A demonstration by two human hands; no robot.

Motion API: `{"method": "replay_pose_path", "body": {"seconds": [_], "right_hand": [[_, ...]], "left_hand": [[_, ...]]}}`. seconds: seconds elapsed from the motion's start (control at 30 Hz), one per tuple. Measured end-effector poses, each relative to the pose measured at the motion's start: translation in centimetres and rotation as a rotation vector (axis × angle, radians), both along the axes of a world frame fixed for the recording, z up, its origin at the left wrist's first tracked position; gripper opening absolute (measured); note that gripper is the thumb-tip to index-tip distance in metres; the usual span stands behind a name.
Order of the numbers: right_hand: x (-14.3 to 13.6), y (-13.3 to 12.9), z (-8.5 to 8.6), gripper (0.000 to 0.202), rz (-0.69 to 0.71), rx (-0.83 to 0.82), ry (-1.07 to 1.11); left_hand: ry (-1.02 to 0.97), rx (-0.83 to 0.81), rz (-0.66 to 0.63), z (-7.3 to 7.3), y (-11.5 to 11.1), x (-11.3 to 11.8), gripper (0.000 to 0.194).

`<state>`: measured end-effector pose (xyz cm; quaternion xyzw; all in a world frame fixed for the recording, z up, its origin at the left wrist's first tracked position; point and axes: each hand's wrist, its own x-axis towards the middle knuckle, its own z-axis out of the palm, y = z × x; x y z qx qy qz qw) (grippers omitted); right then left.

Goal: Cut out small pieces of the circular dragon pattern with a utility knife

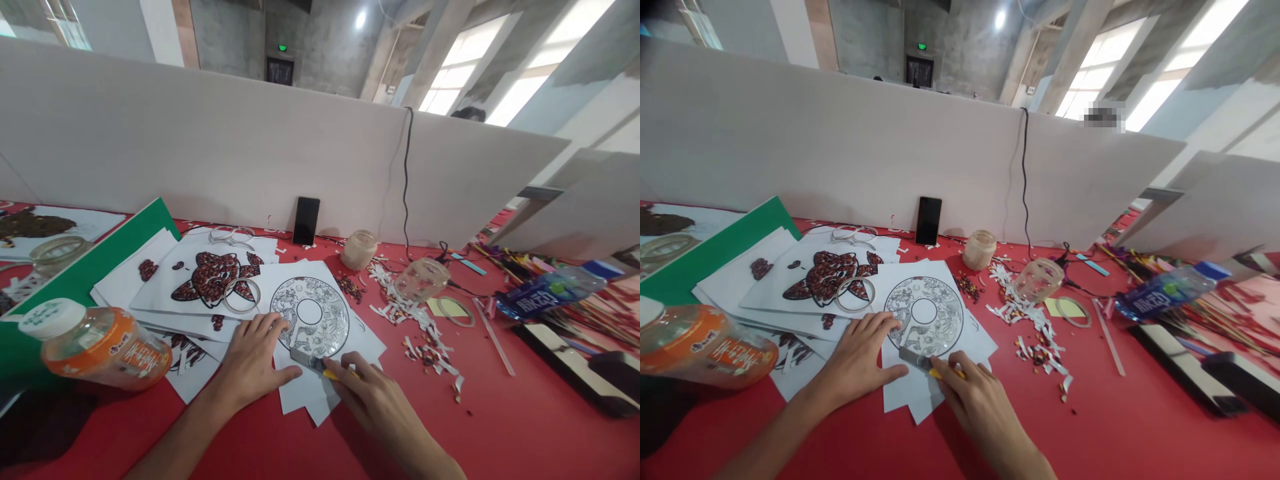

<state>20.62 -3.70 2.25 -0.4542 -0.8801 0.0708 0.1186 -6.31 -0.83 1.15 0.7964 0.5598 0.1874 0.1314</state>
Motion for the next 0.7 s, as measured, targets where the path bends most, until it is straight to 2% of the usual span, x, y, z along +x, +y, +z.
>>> {"method": "replay_pose_path", "body": {"seconds": [0.1,0.23,0.4,0.6,0.7], "right_hand": [[0.0,0.1,0.0,0.040,-0.014,-0.039,0.061],[0.0,0.6,0.6,0.038,-0.064,-0.175,0.190],[-0.1,1.4,1.2,0.031,-0.175,-0.280,0.293],[-0.4,1.8,1.4,0.035,-0.191,-0.284,0.295],[-0.4,1.4,1.4,0.036,-0.139,-0.195,0.198]], "left_hand": [[0.000,0.000,0.002,0.0,0.0,0.0,0.058],[-0.004,0.007,-0.001,-0.1,0.0,0.0,0.060],[-0.006,0.016,0.002,-0.4,0.0,-0.1,0.061],[-0.014,0.028,-0.006,-0.6,0.0,-0.2,0.061],[-0.022,0.020,-0.006,-0.4,0.0,-0.2,0.059]]}}
